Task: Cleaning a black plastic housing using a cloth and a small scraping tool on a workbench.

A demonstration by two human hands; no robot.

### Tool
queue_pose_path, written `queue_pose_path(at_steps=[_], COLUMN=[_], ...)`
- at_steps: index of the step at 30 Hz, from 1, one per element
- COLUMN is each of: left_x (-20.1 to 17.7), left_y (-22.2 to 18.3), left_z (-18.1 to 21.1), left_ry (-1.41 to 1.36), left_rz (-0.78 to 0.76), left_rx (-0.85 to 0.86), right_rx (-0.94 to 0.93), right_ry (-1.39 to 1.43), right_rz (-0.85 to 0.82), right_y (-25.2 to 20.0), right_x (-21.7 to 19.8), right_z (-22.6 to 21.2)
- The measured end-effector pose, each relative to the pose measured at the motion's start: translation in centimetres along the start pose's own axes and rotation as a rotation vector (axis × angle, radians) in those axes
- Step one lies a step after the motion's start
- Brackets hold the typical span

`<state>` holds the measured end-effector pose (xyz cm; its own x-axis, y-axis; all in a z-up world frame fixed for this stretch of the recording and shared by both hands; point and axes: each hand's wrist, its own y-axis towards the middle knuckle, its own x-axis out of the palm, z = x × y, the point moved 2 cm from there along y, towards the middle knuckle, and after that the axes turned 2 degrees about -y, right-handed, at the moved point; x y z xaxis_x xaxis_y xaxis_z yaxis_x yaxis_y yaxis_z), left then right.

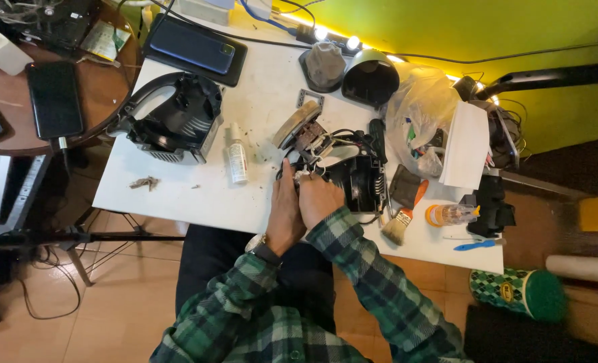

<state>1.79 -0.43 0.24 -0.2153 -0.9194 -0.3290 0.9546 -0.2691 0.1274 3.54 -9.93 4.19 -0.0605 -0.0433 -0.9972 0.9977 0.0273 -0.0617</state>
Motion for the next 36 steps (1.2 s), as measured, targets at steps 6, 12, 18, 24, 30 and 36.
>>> queue_pose_path(at_steps=[6, 12, 18, 24, 30, 36], left_x=[0.4, -0.7, -1.2, -2.5, -2.0, -1.9], left_y=[-0.4, -0.2, 0.0, -0.4, -0.4, -0.1], left_z=[-0.6, 2.3, 3.0, 4.4, 3.9, 4.0], left_ry=[-0.017, -0.027, -0.016, -0.200, -0.146, -0.115], left_rz=[0.014, 0.010, -0.038, -0.046, -0.043, -0.072], left_rx=[-0.021, -0.060, -0.085, -0.130, -0.136, -0.181], right_rx=[-0.005, -0.071, 0.087, 0.316, 0.521, 0.580], right_ry=[0.147, 0.199, 0.313, 0.700, 0.919, 1.215], right_rz=[-0.139, -0.242, -0.292, -0.063, 0.183, 0.504], right_y=[0.4, 0.9, -0.4, -2.0, -4.7, -6.4], right_x=[-3.4, -4.6, -6.4, -9.9, -7.9, -4.1], right_z=[0.9, 1.5, 4.5, 9.1, 15.9, 22.3])
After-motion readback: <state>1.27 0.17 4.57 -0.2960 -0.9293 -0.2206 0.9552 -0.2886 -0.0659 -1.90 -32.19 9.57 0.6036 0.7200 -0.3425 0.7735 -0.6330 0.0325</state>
